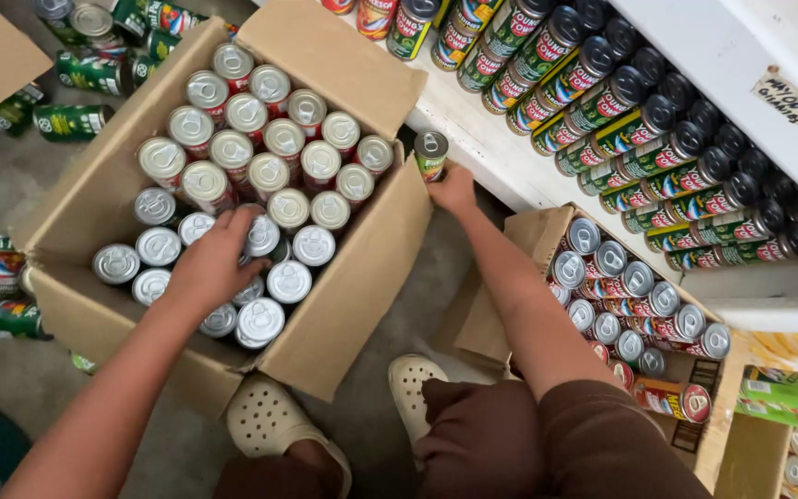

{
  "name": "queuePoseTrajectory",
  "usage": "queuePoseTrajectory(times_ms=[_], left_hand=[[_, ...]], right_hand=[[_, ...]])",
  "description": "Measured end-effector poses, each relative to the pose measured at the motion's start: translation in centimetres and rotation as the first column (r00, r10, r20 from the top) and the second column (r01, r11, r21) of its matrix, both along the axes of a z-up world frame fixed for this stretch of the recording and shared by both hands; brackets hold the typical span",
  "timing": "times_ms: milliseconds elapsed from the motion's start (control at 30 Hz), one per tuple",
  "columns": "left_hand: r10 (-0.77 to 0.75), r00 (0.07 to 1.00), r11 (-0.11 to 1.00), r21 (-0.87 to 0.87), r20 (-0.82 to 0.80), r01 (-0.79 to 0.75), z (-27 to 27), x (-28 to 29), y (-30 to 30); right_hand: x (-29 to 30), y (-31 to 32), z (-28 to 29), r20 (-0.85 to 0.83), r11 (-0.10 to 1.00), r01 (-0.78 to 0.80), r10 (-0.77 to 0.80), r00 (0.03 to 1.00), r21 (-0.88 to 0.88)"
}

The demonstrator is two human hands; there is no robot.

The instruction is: Sorting and arranging various canned items into boxes and on a grocery store shelf.

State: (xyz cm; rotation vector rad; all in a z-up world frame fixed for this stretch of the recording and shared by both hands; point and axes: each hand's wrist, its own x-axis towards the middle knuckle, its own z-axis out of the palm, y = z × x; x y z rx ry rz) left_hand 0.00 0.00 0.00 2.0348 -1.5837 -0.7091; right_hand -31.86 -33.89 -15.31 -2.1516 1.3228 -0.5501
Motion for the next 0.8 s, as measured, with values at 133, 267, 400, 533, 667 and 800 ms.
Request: queuePoseTrajectory(times_ms=[133,267,400,533,667,800], left_hand=[[-0.001,0.999,0.999,-0.047,-0.034,0.000,-0.6,0.3,0.2],[-0.005,0.997,0.998,-0.061,-0.078,0.000,-4.6,0.6,1.0],[-0.008,0.985,0.997,-0.075,-0.171,-0.005,-2.9,1.4,2.3],[0.062,0.992,0.998,-0.014,-0.109,-0.064,0.9,3.0,3.6],[0.137,0.989,0.988,-0.066,-0.051,-0.141,3.4,3.7,5.4],[0.078,0.974,0.940,-0.311,-0.213,-0.143,4.9,2.7,4.7]], right_hand=[[-1.7,-1.2,-1.2,-0.180,0.998,0.061,-0.060,0.982,0.001],[-3.6,-2.1,-1.9,-0.259,0.993,0.115,-0.110,0.960,0.002],[-4.9,-2.0,1.1,-0.430,0.986,0.166,-0.140,0.892,0.023],[-7.0,-4.5,4.4,-0.527,0.978,0.208,-0.179,0.831,-0.004],[-6.4,-2.2,12.8,-0.123,0.927,0.258,-0.232,0.965,0.273],[-2.7,4.7,26.3,-0.428,0.957,-0.157,0.040,0.903,-0.242]])
